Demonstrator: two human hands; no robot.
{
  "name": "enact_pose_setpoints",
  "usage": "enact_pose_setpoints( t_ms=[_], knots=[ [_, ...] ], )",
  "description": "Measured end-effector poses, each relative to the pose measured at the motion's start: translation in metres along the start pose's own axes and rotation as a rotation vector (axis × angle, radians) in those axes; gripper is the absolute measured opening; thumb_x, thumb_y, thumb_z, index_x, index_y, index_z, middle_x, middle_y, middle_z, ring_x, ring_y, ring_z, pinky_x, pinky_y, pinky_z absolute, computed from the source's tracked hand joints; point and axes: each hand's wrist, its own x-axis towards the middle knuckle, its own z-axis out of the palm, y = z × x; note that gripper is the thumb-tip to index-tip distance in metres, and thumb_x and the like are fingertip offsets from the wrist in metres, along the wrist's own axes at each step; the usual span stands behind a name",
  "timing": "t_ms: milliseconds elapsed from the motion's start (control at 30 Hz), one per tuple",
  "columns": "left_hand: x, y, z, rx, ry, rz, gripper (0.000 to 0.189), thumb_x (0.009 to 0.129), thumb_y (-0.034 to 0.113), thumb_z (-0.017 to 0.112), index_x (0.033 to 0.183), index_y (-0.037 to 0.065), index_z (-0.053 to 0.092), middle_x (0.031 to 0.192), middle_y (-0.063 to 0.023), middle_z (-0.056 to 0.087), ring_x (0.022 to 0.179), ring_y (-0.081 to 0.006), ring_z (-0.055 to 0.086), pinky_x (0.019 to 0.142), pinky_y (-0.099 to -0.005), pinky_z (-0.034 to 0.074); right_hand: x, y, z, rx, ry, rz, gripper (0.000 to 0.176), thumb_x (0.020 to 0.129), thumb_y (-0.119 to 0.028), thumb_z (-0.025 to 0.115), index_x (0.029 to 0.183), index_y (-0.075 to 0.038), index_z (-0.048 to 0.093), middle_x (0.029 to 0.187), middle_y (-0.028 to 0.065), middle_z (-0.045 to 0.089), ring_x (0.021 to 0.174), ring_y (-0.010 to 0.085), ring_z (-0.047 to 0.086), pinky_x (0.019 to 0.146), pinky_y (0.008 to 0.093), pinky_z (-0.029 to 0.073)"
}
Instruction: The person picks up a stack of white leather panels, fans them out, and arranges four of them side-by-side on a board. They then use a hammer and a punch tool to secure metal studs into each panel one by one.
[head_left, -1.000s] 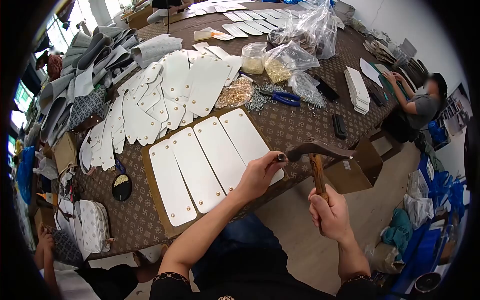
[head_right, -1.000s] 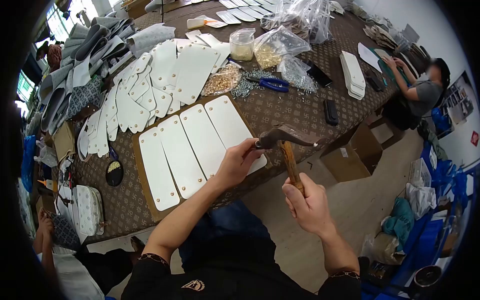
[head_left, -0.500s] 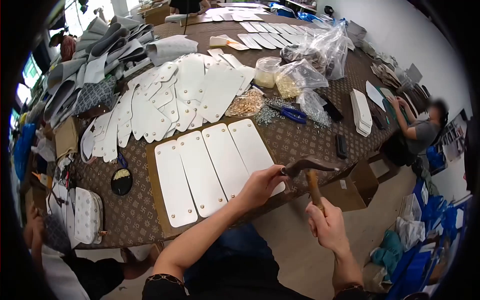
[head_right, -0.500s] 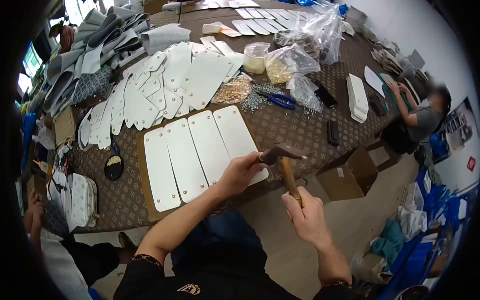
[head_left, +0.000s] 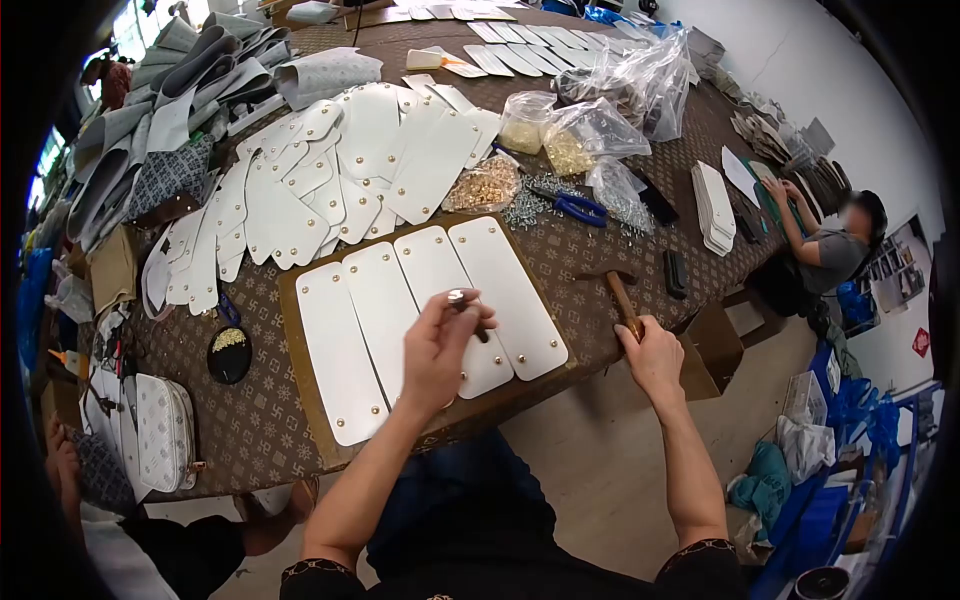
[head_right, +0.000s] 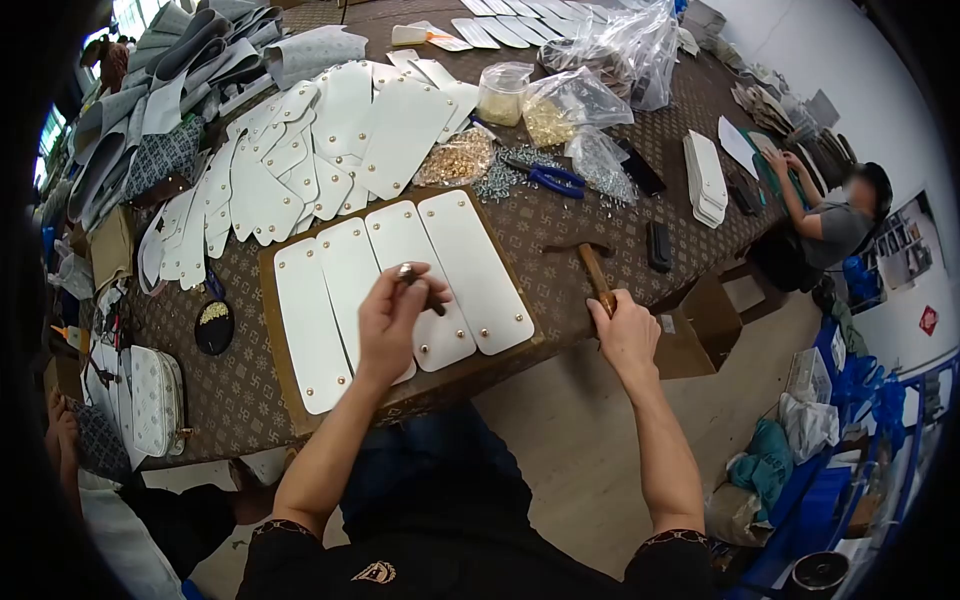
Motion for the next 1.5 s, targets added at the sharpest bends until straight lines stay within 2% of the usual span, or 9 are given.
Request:
enact_pose_setpoints(
  t_ms=[100,167,267,500,667,867,1200,1367,1500],
  knots=[
    [-0.021,0.018,-0.048,0.076,0.159,-0.002,0.023,0.11,0.008,0.052,0.129,-0.004,0.058,0.101,-0.0086,0.069,0.091,-0.0142,0.068,0.083,-0.0288,0.055,0.006,-0.006,0.005,-0.05,-0.124,0.07,0.039,0.093,-0.037,0.076,0.106,-0.001,0.069,0.082,0.0173,0.069,0.076,0.0392,0.065,0.075,0.0498,0.051],
    [-0.035,0.028,-0.075,0.145,0.24,-0.014,0.025,0.111,0.011,0.053,0.13,-0.004,0.059,0.099,-0.0067,0.067,0.087,-0.012,0.065,0.081,-0.0276,0.054,0.003,-0.012,0.01,-0.104,0.231,-0.287,0.044,0.089,-0.034,0.081,0.115,0.0,0.067,0.098,0.0167,0.068,0.09,0.0363,0.064,0.083,0.0465,0.051],
    [-0.052,0.033,-0.091,0.195,0.284,-0.027,0.026,0.11,0.012,0.054,0.129,-0.004,0.06,0.097,-0.0051,0.064,0.084,-0.0099,0.06,0.078,-0.0264,0.052,-0.013,-0.059,-0.006,0.266,-0.029,-0.223,0.053,0.086,-0.033,0.084,0.123,-0.001,0.064,0.112,0.0151,0.063,0.103,0.0344,0.059,0.09,0.0456,0.048],
    [-0.064,0.026,-0.086,0.293,0.135,-0.116,0.025,0.109,0.011,0.057,0.129,-0.002,0.061,0.097,-0.0035,0.064,0.083,-0.0076,0.058,0.074,-0.0226,0.05,-0.047,-0.102,0.019,0.168,-0.008,-0.278,0.07,0.084,-0.032,0.087,0.136,0.004,0.056,0.113,0.0178,0.064,0.108,0.0342,0.059,0.095,0.0432,0.049],
    [-0.065,0.028,-0.088,0.251,0.1,-0.148,0.023,0.109,0.008,0.055,0.128,-0.003,0.06,0.097,-0.0034,0.063,0.082,-0.0076,0.057,0.077,-0.0229,0.049,-0.037,-0.09,0.017,0.55,-0.321,0.118,0.071,0.081,-0.022,0.088,0.138,0.004,0.055,0.119,0.0169,0.062,0.114,0.0339,0.057,0.098,0.0436,0.048],
    [-0.064,0.028,-0.084,0.285,0.081,-0.153,0.021,0.107,0.007,0.058,0.126,-0.001,0.064,0.094,-0.0024,0.065,0.08,-0.0059,0.057,0.071,-0.0213,0.05,-0.047,-0.111,0.018,0.464,-0.121,0.022,0.068,0.079,-0.018,0.089,0.136,0.002,0.057,0.116,0.0162,0.065,0.113,0.0333,0.059,0.099,0.0433,0.049],
    [-0.046,0.028,-0.052,0.528,-0.106,-0.054,0.021,0.098,-0.002,0.065,0.12,-0.001,0.066,0.092,-0.0101,0.066,0.082,-0.0184,0.065,0.075,-0.0299,0.052,-0.034,-0.092,0.022,0.851,-0.316,0.292,0.083,0.077,-0.03,0.092,0.143,0.003,0.054,0.125,0.016,0.065,0.12,0.031,0.057,0.104,0.0422,0.048],
    [-0.03,0.03,-0.013,0.597,-0.244,-0.015,0.023,0.096,-0.001,0.069,0.118,0.002,0.067,0.098,-0.0147,0.068,0.083,-0.0276,0.069,0.075,-0.035,0.055,-0.056,-0.122,0.02,0.247,-0.028,-0.117,0.086,0.075,-0.031,0.092,0.143,0.002,0.052,0.133,0.0182,0.058,0.12,0.0338,0.057,0.105,0.0419,0.047],
    [-0.028,0.02,-0.003,0.625,-0.285,-0.019,0.024,0.095,0.0,0.07,0.119,0.003,0.067,0.101,-0.0154,0.068,0.085,-0.0284,0.07,0.076,-0.0355,0.056,-0.05,-0.096,0.034,0.466,-0.027,-0.059,0.088,0.073,-0.031,0.093,0.143,0.001,0.051,0.138,0.0191,0.053,0.123,0.0386,0.053,0.106,0.0464,0.043]
  ],
)
